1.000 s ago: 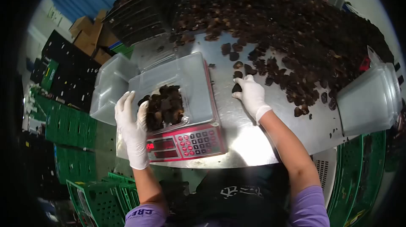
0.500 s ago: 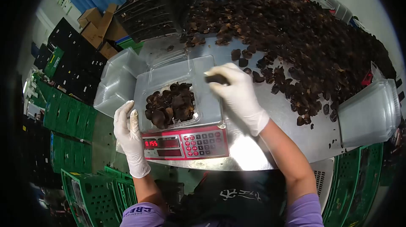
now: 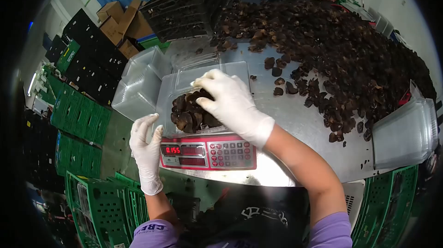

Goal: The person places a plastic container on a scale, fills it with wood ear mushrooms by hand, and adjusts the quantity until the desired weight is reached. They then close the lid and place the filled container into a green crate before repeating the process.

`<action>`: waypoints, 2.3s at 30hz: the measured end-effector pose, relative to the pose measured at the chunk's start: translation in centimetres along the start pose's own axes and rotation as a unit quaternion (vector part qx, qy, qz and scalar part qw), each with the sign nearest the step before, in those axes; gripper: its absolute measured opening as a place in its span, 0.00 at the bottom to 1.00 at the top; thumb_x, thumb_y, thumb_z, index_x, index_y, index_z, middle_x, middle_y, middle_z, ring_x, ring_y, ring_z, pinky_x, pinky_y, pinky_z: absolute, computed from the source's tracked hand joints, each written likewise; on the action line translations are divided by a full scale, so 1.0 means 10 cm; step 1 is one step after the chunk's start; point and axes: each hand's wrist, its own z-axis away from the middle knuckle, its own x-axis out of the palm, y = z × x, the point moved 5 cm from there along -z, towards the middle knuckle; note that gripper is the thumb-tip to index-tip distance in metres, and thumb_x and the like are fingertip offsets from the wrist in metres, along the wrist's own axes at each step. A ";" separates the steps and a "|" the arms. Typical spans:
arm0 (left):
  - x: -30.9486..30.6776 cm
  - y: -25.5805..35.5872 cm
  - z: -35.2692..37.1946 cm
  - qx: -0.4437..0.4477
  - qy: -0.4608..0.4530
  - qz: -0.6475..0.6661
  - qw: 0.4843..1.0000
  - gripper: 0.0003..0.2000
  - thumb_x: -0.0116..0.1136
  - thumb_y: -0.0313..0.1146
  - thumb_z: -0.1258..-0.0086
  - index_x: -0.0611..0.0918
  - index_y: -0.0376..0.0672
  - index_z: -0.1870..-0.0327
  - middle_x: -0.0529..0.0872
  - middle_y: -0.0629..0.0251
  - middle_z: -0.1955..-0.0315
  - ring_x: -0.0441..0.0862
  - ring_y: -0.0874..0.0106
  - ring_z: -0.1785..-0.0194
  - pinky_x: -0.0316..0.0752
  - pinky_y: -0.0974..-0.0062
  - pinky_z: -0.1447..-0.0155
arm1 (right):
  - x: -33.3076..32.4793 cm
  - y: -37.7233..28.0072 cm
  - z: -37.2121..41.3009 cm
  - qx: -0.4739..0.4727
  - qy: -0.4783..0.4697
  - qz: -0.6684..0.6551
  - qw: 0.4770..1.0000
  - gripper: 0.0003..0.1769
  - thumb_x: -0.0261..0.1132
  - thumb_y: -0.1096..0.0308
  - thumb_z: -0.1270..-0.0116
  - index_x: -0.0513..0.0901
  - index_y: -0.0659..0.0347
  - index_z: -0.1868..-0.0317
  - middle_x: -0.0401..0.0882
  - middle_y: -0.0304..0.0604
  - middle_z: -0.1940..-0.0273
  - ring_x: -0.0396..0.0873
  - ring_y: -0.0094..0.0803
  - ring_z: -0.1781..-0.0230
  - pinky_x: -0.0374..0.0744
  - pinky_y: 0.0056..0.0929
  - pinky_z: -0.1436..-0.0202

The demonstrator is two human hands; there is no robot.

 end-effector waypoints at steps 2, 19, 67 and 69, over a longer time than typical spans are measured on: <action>0.07 0.08 0.00 0.028 -0.073 -0.021 0.997 0.16 0.73 0.30 0.45 0.86 0.43 0.54 0.84 0.64 0.59 0.81 0.64 0.52 0.71 0.68 0.44 | -0.10 0.11 0.13 0.014 0.016 -0.018 1.000 0.15 0.67 0.65 0.37 0.84 0.55 0.50 0.81 0.43 0.51 0.81 0.43 0.54 0.77 0.39 0.46; 1.25 1.38 0.96 0.139 -0.283 0.211 0.925 0.08 0.63 0.32 0.39 0.86 0.45 0.59 0.85 0.63 0.56 0.82 0.67 0.55 0.78 0.69 0.53 | -1.51 0.63 1.57 0.224 0.126 0.009 0.966 0.10 0.63 0.81 0.36 0.85 0.67 0.54 0.81 0.40 0.52 0.77 0.22 0.60 0.76 0.19 0.56; 0.54 0.41 0.17 0.164 0.045 -0.060 0.984 0.03 0.64 0.27 0.37 0.84 0.41 0.64 0.84 0.61 0.61 0.81 0.61 0.55 0.73 0.63 0.47 | -0.39 2.25 0.74 0.189 0.047 0.200 0.960 0.14 0.67 0.63 0.42 0.84 0.54 0.55 0.83 0.47 0.57 0.84 0.45 0.59 0.80 0.43 0.55; 0.51 0.36 0.13 0.152 0.062 -0.067 0.984 0.04 0.64 0.27 0.37 0.85 0.41 0.62 0.84 0.61 0.60 0.80 0.61 0.54 0.73 0.63 0.46 | -0.24 2.30 0.70 0.187 -0.007 0.292 0.938 0.15 0.67 0.61 0.42 0.84 0.55 0.54 0.83 0.50 0.56 0.84 0.47 0.58 0.81 0.44 0.54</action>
